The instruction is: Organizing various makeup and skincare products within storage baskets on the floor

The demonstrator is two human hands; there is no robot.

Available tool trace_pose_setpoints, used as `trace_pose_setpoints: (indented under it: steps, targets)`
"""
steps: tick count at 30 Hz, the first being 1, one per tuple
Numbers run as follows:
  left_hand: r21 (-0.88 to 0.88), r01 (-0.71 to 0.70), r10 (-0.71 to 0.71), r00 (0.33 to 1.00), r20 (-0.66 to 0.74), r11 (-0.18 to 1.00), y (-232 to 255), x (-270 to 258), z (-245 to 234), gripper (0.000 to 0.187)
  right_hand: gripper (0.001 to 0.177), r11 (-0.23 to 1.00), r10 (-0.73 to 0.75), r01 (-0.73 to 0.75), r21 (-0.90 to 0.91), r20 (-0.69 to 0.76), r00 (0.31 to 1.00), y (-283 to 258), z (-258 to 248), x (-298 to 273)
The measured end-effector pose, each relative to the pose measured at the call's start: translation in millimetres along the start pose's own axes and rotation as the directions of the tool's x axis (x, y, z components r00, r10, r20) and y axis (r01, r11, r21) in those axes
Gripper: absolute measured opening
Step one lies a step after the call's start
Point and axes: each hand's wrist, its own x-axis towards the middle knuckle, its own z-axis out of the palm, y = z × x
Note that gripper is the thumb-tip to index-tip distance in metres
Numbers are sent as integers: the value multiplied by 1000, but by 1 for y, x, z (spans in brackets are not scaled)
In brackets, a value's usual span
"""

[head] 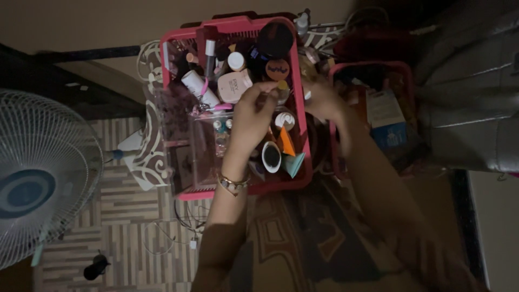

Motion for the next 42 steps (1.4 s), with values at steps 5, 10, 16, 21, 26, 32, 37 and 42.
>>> trace_pose_setpoints:
  steps: [5,10,16,21,26,32,37,42]
  targets:
    - [41,-26,26,1000,-3,999,1,-2,-7,23,76,917,99,-136,376,115,988,0,-7,3]
    - [11,-14,14,1000,3,1000,-6,-2,-9,23,72,771,444,-345,535,-65,894,18,-21,14]
    - [24,16,-17,999,32,1000,2,0,-4,25,67,398,758,-525,752,54,651,-34,-98,-1]
    - [32,84,-87,991,105,996,1,7,4,36,65,756,389,-263,600,-88,917,-6,-101,-56]
    - [-172,261,-225,953,201,950,-5,23,20,63,78,416,459,-65,907,-148,876,-65,-115,-76]
    - [-627,167,-103,985,138,761,18,29,12,91,81,544,5,245,802,-295,956,-152,-85,-78]
    - [-619,21,-147,977,-152,785,32,-3,-35,81,86,696,-244,340,632,-237,940,-173,-51,-42]
    - [-130,-203,156,940,-304,971,42,-52,-80,97,86,874,-156,90,478,99,983,-216,-49,-16]
